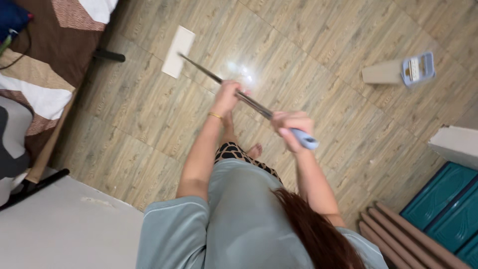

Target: The person scoops water from a tub in a bathroom into a container and then mops a tiled floor by hand using a flat mop.

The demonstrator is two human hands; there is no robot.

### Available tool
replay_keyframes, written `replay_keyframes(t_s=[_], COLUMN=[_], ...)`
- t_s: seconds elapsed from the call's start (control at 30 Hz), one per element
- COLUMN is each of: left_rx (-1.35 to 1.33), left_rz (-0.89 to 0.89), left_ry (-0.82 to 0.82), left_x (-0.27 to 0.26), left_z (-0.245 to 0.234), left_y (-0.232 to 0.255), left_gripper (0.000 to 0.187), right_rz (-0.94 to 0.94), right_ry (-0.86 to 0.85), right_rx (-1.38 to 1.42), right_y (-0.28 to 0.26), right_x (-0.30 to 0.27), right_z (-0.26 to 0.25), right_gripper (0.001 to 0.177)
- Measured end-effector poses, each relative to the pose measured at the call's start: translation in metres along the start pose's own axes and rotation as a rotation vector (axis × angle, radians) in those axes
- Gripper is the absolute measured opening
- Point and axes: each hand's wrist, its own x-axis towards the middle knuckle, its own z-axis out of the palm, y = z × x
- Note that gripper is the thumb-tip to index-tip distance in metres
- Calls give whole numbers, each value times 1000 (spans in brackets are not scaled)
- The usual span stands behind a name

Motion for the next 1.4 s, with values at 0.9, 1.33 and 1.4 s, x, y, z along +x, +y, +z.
replay_keyframes(t_s=[0.9, 1.33, 1.4], left_rx=[199, 435, 469], left_rz=[-127, 63, 54], left_ry=[-461, 2, -6], left_x=[-203, -294, -308], left_z=[-47, -234, -231], left_y=[100, -149, -150], left_gripper=[71, 31, 37], right_rz=[-76, -123, -131], right_ry=[247, -42, -52], right_rx=[12, -107, -114], right_y=[-118, 89, 80], right_x=[-129, -174, -176], right_z=[186, 371, 381], right_gripper=[51, 46, 45])
